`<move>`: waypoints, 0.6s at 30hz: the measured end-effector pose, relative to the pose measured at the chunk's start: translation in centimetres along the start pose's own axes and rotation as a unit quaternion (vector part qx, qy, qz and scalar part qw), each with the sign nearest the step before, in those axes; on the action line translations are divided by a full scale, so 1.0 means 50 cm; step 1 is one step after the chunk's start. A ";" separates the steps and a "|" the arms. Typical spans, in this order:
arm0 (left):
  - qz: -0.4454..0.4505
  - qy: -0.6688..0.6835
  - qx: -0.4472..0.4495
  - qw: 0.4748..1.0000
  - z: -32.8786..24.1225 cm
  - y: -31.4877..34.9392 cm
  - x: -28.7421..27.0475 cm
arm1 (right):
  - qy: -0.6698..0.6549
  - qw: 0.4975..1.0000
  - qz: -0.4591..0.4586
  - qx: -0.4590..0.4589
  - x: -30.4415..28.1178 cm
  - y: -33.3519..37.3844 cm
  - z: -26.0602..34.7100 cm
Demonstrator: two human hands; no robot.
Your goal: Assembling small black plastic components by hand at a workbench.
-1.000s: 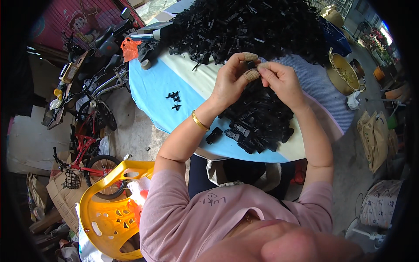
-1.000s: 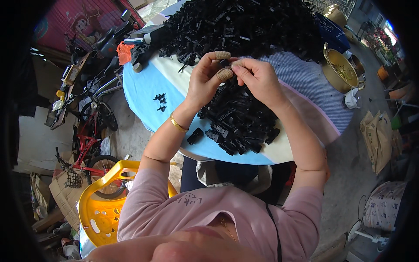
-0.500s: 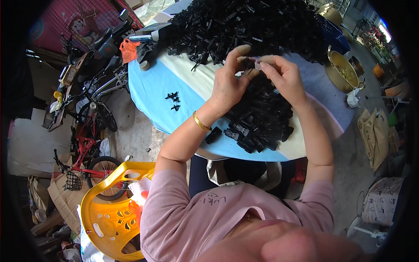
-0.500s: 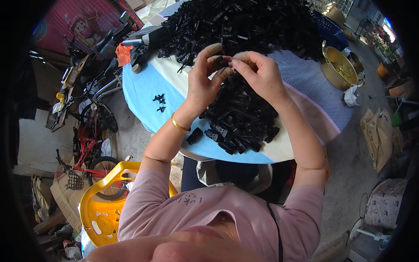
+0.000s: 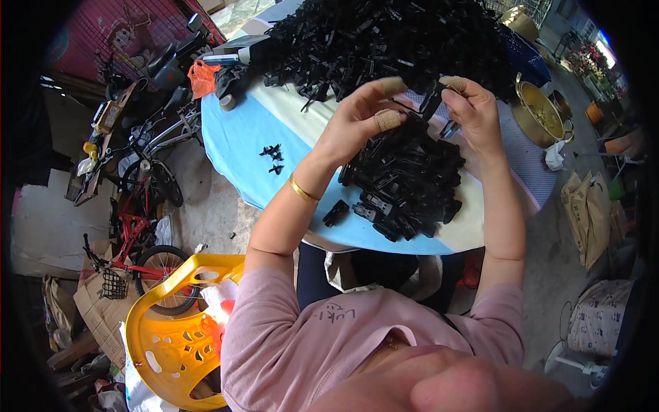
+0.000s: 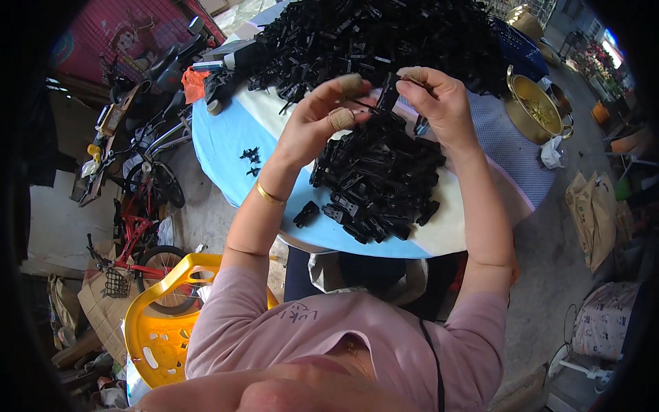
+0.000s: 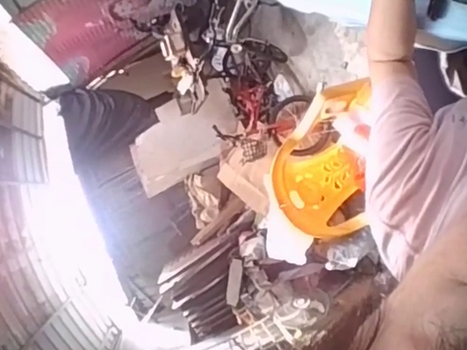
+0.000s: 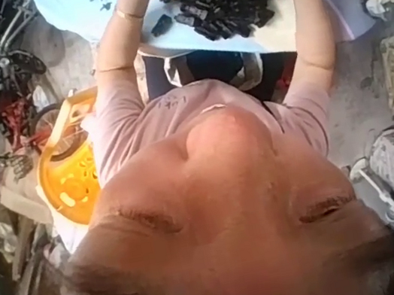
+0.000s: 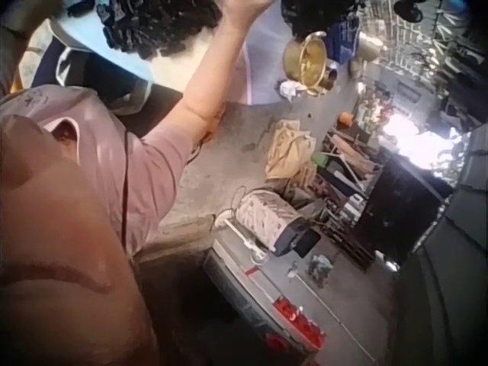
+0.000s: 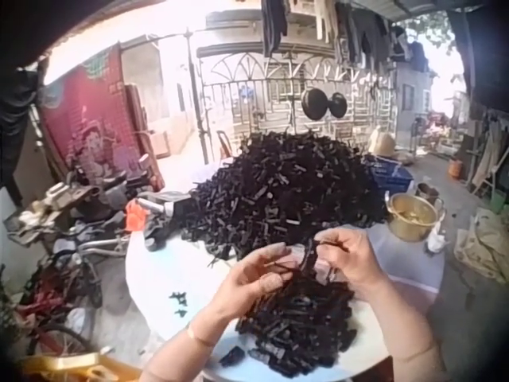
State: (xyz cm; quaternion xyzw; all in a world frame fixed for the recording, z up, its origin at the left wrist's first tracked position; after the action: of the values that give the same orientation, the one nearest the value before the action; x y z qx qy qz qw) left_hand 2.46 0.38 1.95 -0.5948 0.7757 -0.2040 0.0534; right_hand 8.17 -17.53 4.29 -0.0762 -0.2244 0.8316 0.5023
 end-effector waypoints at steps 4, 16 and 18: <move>0.073 0.140 -0.110 0.981 0.006 0.009 0.023 | -0.051 0.995 0.067 0.051 0.003 0.005 -0.004; -0.023 0.043 -0.040 0.998 0.020 0.011 0.017 | 0.091 0.991 0.096 -0.006 0.053 0.018 0.013; -0.096 -0.044 0.029 0.994 0.013 0.010 0.012 | 0.081 0.993 0.086 -0.001 0.054 0.022 0.015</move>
State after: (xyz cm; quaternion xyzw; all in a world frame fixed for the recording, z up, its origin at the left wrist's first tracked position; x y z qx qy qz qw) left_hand 2.03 -0.24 1.26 -0.6730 0.7059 -0.2040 0.0849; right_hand 5.71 -15.86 4.72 -0.1626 -0.1763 0.8625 0.4456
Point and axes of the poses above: each hand's wrist, its own y-axis away from the middle knuckle, its own x-axis out of the palm, z = x × y, the point moved 3 cm from there along -y, towards the middle knuckle, and after that the axes turned 7 degrees about -y, right-handed, at the moved point
